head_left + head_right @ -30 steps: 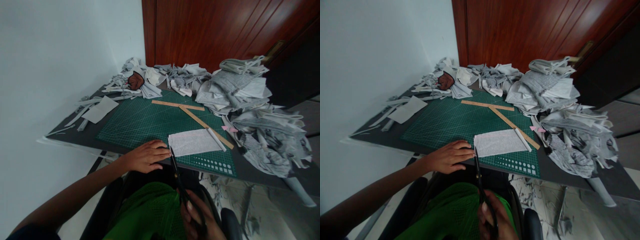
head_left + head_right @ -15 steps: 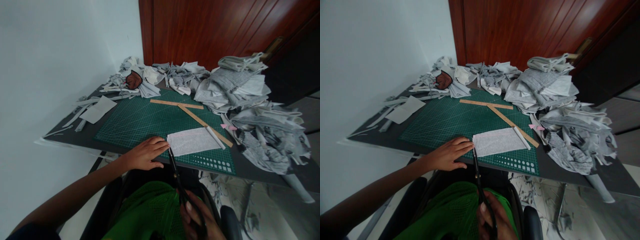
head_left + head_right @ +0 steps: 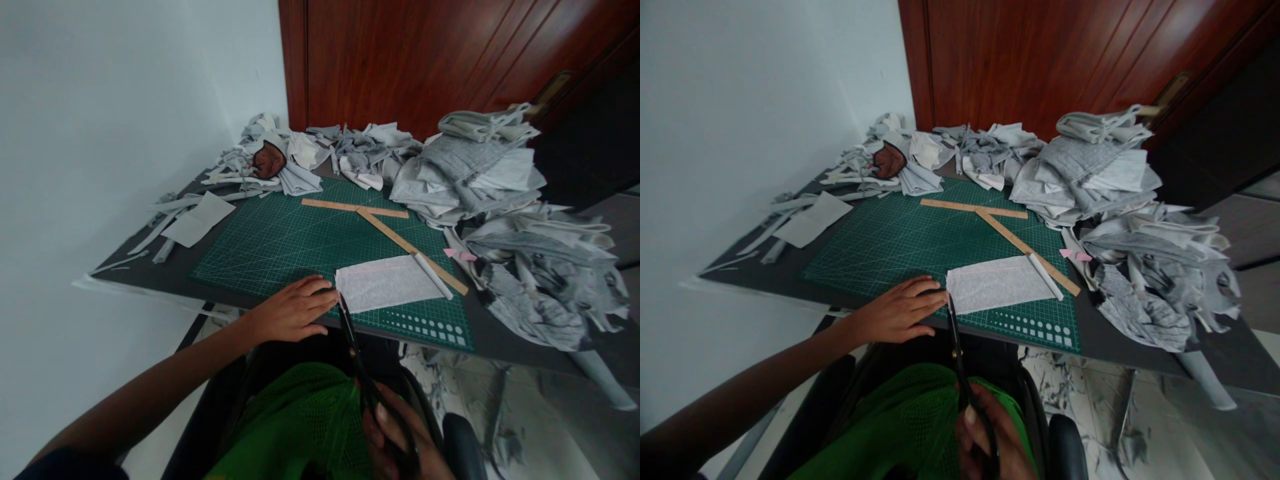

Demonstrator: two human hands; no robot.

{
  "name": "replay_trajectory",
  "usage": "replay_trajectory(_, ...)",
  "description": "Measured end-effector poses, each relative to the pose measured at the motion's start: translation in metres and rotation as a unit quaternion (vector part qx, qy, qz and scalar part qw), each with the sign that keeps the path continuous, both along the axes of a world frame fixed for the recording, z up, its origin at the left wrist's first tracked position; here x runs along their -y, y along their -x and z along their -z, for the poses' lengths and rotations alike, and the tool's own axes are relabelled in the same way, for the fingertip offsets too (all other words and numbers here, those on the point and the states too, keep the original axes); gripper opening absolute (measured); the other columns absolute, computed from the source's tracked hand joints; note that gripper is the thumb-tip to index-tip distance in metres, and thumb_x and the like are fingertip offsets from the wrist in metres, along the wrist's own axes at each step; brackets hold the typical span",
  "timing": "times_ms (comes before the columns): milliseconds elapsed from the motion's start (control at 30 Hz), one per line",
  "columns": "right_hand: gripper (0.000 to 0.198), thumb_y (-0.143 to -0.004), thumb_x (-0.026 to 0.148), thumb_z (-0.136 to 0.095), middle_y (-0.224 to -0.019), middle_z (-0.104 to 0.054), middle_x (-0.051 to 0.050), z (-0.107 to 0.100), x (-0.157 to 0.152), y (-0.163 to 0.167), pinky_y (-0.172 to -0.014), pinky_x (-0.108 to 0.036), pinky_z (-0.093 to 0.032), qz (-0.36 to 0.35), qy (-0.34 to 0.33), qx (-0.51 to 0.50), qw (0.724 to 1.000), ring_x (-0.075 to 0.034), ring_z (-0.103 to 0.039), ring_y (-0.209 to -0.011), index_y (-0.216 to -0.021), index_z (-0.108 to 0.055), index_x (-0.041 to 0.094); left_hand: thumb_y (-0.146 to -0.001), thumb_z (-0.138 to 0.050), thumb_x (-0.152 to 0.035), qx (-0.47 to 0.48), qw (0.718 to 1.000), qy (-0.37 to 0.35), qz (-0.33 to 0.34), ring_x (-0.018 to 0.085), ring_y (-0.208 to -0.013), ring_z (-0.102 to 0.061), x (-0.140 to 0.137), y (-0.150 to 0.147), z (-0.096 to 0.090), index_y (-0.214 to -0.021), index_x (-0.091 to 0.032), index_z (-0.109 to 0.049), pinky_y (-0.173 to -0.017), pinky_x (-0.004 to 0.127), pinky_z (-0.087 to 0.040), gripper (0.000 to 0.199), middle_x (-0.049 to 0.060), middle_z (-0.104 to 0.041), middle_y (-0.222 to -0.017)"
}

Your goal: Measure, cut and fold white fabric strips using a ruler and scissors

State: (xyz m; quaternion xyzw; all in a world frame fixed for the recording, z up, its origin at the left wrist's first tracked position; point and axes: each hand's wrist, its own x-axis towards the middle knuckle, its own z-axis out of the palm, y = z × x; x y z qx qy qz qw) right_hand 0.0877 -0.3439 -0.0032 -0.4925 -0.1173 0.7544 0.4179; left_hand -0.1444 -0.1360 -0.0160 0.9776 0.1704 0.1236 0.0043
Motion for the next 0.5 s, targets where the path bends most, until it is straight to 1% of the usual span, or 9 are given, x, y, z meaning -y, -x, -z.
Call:
replay_trajectory(100,0.08,-0.067,0.065,-0.091,-0.063,-0.057,0.009,0.0,0.0,-0.001,-0.043,-0.018,-0.029,0.006,0.008,0.006,1.0,-0.003,-0.041,-0.04,-0.125,-0.061,0.018,-0.097,-0.069,-0.046,-0.007,1.0,0.005,0.004,0.031,-0.142,-0.047,0.0,0.0,-0.001,-0.148,-0.014,-0.052,-0.125,0.045,-0.03,0.062,0.012,-0.063,-0.144)
replay_trajectory(167,0.08,-0.068,0.064,-0.091,-0.064,-0.058,0.008,0.003,0.001,-0.002,-0.044,-0.018,-0.029,0.007,0.015,0.008,1.0,-0.003,-0.043,-0.041,-0.126,-0.06,0.019,-0.097,-0.069,-0.044,-0.008,1.0,0.013,0.003,0.031,-0.14,-0.049,-0.001,0.0,-0.002,-0.149,-0.014,-0.05,-0.123,0.045,-0.032,0.063,0.013,-0.063,-0.144)
replay_trajectory(300,0.078,-0.071,0.064,-0.089,-0.064,-0.058,0.008,0.011,0.002,-0.005,-0.041,-0.019,-0.028,-0.021,-0.007,-0.008,1.0,-0.004,-0.042,-0.04,-0.127,-0.058,0.019,-0.097,-0.069,-0.044,0.003,0.999,0.042,0.008,0.032,-0.138,-0.051,-0.001,0.0,-0.004,-0.15,-0.015,-0.049,-0.12,0.046,-0.036,0.064,0.014,-0.064,-0.142)
replay_trajectory(367,0.076,-0.073,0.063,-0.088,-0.063,-0.057,0.008,0.013,0.002,-0.005,-0.041,-0.02,-0.028,-0.015,-0.016,-0.012,1.0,-0.005,-0.04,-0.039,-0.127,-0.059,0.019,-0.097,-0.069,-0.043,0.008,0.999,0.053,0.009,0.031,-0.138,-0.051,-0.001,0.0,-0.005,-0.15,-0.014,-0.048,-0.12,0.047,-0.037,0.064,0.014,-0.064,-0.142)
replay_trajectory(500,0.071,-0.072,0.06,-0.09,-0.064,-0.058,0.007,0.007,0.002,-0.003,-0.043,-0.02,-0.029,0.003,-0.003,-0.006,1.0,-0.005,-0.042,-0.041,-0.124,-0.063,0.019,-0.097,-0.068,-0.038,0.013,0.999,0.051,0.01,0.032,-0.14,-0.05,0.0,0.0,-0.005,-0.151,-0.015,-0.048,-0.12,0.05,-0.037,0.063,0.014,-0.063,-0.144)
